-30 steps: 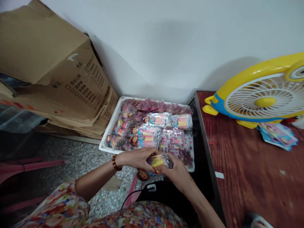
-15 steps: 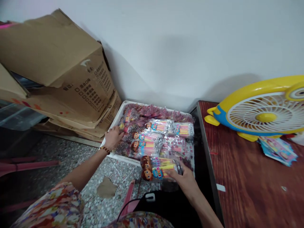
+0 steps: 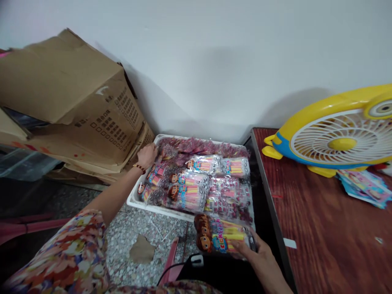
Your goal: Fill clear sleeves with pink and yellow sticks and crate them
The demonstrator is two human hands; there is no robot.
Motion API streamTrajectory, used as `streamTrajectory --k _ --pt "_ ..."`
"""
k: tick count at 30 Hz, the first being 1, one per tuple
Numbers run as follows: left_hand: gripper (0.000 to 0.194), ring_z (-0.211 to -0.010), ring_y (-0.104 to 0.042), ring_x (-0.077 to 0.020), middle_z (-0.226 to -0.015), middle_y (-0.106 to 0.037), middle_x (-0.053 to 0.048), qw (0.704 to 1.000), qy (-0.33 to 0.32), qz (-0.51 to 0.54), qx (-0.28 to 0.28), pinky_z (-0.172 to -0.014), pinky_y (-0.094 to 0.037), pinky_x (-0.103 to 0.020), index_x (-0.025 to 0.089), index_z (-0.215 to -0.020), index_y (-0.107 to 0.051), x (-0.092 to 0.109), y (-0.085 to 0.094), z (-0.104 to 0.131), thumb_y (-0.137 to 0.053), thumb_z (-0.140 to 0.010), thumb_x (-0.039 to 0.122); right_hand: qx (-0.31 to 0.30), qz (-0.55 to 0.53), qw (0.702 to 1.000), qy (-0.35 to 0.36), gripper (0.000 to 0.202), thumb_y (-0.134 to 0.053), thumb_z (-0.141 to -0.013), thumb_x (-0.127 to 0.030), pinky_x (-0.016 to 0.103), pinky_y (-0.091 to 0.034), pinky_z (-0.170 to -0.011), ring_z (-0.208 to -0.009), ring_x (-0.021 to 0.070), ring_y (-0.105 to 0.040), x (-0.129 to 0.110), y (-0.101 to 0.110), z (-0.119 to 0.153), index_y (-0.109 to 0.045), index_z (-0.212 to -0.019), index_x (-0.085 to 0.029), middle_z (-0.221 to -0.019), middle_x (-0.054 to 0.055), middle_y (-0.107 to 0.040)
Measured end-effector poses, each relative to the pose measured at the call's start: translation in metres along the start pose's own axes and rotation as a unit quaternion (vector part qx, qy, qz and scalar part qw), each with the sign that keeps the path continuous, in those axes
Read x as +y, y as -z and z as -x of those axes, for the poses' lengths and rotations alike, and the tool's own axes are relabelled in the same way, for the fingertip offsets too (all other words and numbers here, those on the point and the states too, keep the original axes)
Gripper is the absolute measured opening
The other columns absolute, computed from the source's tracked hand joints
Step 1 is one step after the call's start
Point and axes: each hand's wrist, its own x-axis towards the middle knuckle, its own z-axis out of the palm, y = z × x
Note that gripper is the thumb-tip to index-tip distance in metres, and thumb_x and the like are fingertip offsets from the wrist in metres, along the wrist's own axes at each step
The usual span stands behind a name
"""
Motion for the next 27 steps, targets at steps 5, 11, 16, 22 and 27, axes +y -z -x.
streamTrajectory --k 5,11,16,22,27 --pt "0.039 -0.101 -0.066 -0.0298 -0.112 -0.07 -0.018 0.997 -0.034 0.065 -0.017 -0.086 -0.047 -0.038 0.015 -0.116 -0.059 0.019 -0.019 -0.017 -0.039 -0.097 0.043 -0.005 -0.01 1.0 0.006 0.054 -0.08 -0.06 -0.048 0.042 -0.056 -0.091 -0.098 0.0335 -0.072 -0.003 -0.014 0.007 -0.074 -0.104 -0.016 -0.103 0.01 -0.077" --pt "0.045 -0.117 -0.058 -0.0208 -0.126 -0.064 -0.015 0.987 -0.062 0.151 0.013 -0.102 -0.041 -0.032 0.013 -0.125 -0.053 -0.003 -0.042 0.006 -0.025 -0.102 0.041 -0.014 -0.037 0.999 -0.021 0.047 -0.082 -0.062 -0.044 0.042 -0.057 -0.09 -0.095 0.0328 -0.073 0.005 -0.006 0.006 -0.076 -0.098 -0.016 -0.097 0.01 -0.078" --pt "0.049 -0.139 -0.04 -0.0192 -0.15 -0.046 -0.015 0.977 -0.063 0.202 0.015 -0.115 -0.028 -0.036 0.014 -0.143 -0.04 -0.015 -0.068 0.015 -0.023 -0.103 0.036 -0.019 -0.1 0.995 -0.017 0.045 -0.082 -0.066 -0.044 0.04 -0.06 -0.082 -0.092 0.0313 -0.073 -0.011 -0.02 -0.006 -0.075 -0.099 -0.013 -0.095 0.013 -0.078" --pt "0.053 -0.145 -0.03 -0.0266 -0.154 -0.039 -0.019 0.968 -0.039 0.249 0.014 -0.119 -0.019 -0.049 0.011 -0.146 -0.037 -0.002 -0.097 -0.012 -0.029 -0.101 0.039 -0.015 -0.147 0.987 0.055 0.046 -0.082 -0.065 -0.037 0.038 -0.062 -0.071 -0.094 0.0286 -0.071 -0.084 -0.085 -0.053 -0.071 -0.105 -0.018 -0.101 0.009 -0.076" --pt "0.052 -0.145 -0.032 -0.0303 -0.153 -0.04 -0.021 0.959 -0.031 0.28 0.02 -0.118 -0.02 -0.054 0.011 -0.142 -0.042 -0.001 -0.097 -0.018 -0.034 -0.099 0.039 0.007 -0.151 0.982 0.111 0.044 -0.081 -0.059 -0.037 0.031 -0.06 -0.063 -0.098 0.0264 -0.067 -0.118 -0.137 -0.107 -0.064 -0.096 -0.019 -0.102 0.007 -0.073"
